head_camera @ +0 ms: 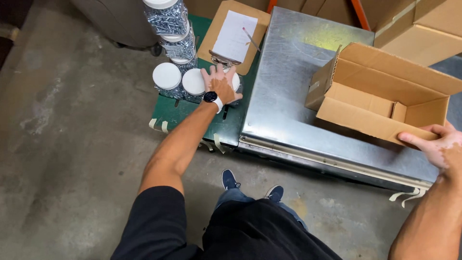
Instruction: The person places a container of screws into a cardboard box, folds the flaps closed, and seals it by applying a pre-cut strip of tape. They repeat these actions for multiple containers and boxes on a metal workbench.
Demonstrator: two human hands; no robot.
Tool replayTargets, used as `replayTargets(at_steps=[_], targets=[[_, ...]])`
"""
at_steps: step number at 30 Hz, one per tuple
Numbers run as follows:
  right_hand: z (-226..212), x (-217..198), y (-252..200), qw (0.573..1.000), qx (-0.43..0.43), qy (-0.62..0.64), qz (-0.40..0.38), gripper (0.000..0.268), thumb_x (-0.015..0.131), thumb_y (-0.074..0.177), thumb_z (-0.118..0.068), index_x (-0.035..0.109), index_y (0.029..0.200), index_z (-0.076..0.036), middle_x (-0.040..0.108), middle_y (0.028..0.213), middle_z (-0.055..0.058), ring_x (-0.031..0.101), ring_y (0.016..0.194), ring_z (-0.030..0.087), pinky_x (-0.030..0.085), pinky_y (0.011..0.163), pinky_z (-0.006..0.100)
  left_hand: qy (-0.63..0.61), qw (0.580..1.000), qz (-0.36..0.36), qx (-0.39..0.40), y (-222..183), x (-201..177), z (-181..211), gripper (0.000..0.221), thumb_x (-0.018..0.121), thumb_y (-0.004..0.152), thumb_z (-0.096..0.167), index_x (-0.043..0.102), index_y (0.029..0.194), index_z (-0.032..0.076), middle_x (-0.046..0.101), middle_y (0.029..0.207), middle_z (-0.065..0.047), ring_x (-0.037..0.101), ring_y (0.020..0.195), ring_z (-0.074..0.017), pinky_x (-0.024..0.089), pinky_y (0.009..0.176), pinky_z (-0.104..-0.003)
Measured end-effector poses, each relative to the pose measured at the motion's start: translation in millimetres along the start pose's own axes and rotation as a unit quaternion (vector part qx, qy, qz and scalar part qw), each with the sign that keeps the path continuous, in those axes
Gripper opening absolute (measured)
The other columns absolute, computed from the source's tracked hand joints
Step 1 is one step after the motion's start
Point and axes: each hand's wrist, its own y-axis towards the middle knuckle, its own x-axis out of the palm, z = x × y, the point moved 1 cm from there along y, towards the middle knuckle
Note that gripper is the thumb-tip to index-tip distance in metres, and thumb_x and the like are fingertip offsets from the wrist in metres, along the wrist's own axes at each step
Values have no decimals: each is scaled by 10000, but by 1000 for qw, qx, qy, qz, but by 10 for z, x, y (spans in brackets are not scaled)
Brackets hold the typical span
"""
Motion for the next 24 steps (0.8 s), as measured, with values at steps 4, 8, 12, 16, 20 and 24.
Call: replayTargets(at_steps=[4, 8, 12, 16, 20, 24], targets=[[337, 92, 141, 1000, -26, -18, 3, 594, 981, 959, -576, 842, 1185, -45, 589, 1196, 95, 595, 1002, 230, 429, 814, 352, 68, 993, -90, 24, 27, -106, 39, 1053, 605, 770, 1018, 498, 1591, 367, 506, 1552, -183, 415, 1442, -422, 152, 1133, -863], [535, 185, 195, 998, -45, -8, 31, 658, 1008, 983, -605, 784, 1120, -1, 569, 1226, 120, 569, 1029, 236, 434, 821, 367, 89, 973, -205, 49, 171, -236, -71, 1252, 681, 710, 1058, 395, 1725, 382, 370, 1785, -199, 222, 1698, -397, -31, 1122, -1015], [301, 138, 83, 999, -28, 7, 19, 651, 1002, 963, -557, 804, 1180, 23, 597, 1308, 109, 595, 1071, 243, 441, 834, 362, 73, 970, -229, 38, 140, -304, -171, 1243, 702, 723, 1029, 442, 1699, 305, 386, 1794, -216, 243, 1697, -430, 3, 1153, -999], [325, 162, 94, 999, -39, 8, 23, 654, 996, 969, -554, 812, 1216, 23, 582, 1275, 115, 578, 1064, 246, 425, 837, 361, 46, 972, -227, 30, 119, -311, -215, 1165, 762, 686, 990, 551, 1601, 300, 467, 1672, -204, 316, 1616, -421, 94, 1166, -974], [255, 110, 77, 1000, -17, -12, 10, 606, 972, 966, -593, 843, 1232, -64, 564, 1176, 82, 571, 999, 228, 400, 803, 347, 52, 966, -252, 26, 131, -360, -196, 1207, 778, 700, 973, 479, 1661, 307, 387, 1744, -200, 288, 1634, -420, 159, 1184, -955], [84, 53, -7, 1000, -10, -13, 21, 559, 992, 944, -573, 852, 1219, -107, 542, 1116, 70, 548, 970, 221, 399, 791, 342, 64, 961, -266, 29, 179, -326, -185, 1204, 829, 690, 938, 459, 1663, 333, 330, 1800, -204, 238, 1678, -435, 153, 1166, -991]])
